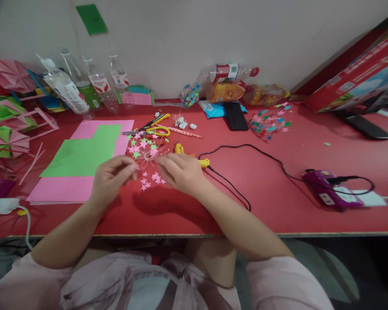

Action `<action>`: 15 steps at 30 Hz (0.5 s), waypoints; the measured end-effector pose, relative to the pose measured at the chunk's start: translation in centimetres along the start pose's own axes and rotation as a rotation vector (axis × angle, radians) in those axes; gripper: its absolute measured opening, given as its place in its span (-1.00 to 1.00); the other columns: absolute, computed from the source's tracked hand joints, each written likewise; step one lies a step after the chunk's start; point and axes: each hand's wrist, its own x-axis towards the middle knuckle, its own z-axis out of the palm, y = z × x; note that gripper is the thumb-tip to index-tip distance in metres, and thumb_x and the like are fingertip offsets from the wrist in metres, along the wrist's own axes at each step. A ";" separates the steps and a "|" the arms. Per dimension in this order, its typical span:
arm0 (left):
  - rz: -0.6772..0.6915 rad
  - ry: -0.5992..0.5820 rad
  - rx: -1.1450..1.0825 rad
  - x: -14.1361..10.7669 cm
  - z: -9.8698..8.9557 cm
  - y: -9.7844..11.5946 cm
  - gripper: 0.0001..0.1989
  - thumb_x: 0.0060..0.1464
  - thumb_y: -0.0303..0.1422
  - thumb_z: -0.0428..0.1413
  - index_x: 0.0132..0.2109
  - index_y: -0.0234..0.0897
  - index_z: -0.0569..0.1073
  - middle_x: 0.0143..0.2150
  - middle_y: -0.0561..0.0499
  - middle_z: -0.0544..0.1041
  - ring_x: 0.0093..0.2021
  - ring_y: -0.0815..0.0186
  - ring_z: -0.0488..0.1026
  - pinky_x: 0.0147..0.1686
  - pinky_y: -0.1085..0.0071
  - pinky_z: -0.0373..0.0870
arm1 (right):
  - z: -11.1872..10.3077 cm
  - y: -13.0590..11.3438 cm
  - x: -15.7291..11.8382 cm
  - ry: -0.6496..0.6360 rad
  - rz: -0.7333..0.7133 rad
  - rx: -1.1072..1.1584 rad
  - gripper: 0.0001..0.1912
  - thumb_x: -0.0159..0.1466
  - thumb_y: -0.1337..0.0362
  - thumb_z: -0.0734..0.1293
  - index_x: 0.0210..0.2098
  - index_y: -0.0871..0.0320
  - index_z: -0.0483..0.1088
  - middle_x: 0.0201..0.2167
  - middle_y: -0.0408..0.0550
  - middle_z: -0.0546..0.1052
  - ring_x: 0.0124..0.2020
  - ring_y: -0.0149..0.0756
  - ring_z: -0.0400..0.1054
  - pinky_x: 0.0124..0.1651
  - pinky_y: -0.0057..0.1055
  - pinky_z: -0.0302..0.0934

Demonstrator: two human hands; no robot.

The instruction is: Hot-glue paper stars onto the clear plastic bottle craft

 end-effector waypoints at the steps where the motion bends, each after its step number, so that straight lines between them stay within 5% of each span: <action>1: 0.005 0.094 -0.007 0.3 -0.4 -0.4 -0.86 0.08 -0.41 0.07 -0.44 -0.22 0.40 -0.59 0.13 0.37 -0.61 0.48 0.22 -0.59 0.51 0.21 | 0.1 0.5 0.1 -0.012 0.106 0.032 -0.85 0.30 0.37 0.21 -0.15 0.15 0.36 -0.40 -0.10 0.49 -0.47 -0.43 0.31 -0.40 -0.47 0.18; 6: 0.042 0.508 -0.061 2.9 -2.6 -3.9 -0.93 0.01 -0.41 0.09 -0.43 -0.22 0.41 -0.26 0.01 0.45 -0.22 0.37 0.39 -0.19 0.41 0.34 | 0.9 2.6 0.2 -0.139 0.433 0.186 -0.88 0.26 0.37 0.19 -0.28 0.16 0.35 -0.26 -0.01 0.43 -0.39 -0.38 0.31 -0.32 -0.41 0.25; 9: -0.130 0.459 -0.124 3.8 -3.2 -5.5 -0.93 0.02 -0.35 0.07 -0.41 -0.21 0.36 -0.19 -0.01 0.46 -0.11 0.32 0.40 -0.18 0.38 0.35 | 1.1 2.2 0.2 -0.196 0.365 0.184 -0.87 0.24 0.32 0.24 -0.21 0.15 0.36 -0.18 0.04 0.41 -0.20 -0.26 0.35 -0.15 -0.29 0.31; 12: -0.278 0.285 -0.272 4.0 -2.9 -5.8 -0.85 0.01 -0.25 0.08 -0.40 -0.20 0.29 -0.25 0.00 0.45 -0.21 0.32 0.42 -0.33 0.42 0.35 | 1.5 1.0 0.4 -0.197 0.282 0.162 -0.54 0.22 0.23 0.31 0.09 0.12 0.24 0.10 0.17 0.29 0.13 -0.06 0.22 0.12 -0.05 0.23; 15: -0.380 0.238 -0.458 4.0 -2.2 -5.1 -0.80 -0.07 -0.22 0.15 -0.41 -0.20 0.29 -0.33 0.04 0.43 -0.34 0.37 0.40 -0.41 0.45 0.34 | 2.3 0.3 0.6 -0.213 0.319 0.166 -0.34 0.21 0.21 0.32 0.24 0.10 0.05 0.23 0.21 0.16 0.25 -0.01 0.13 0.17 0.01 0.21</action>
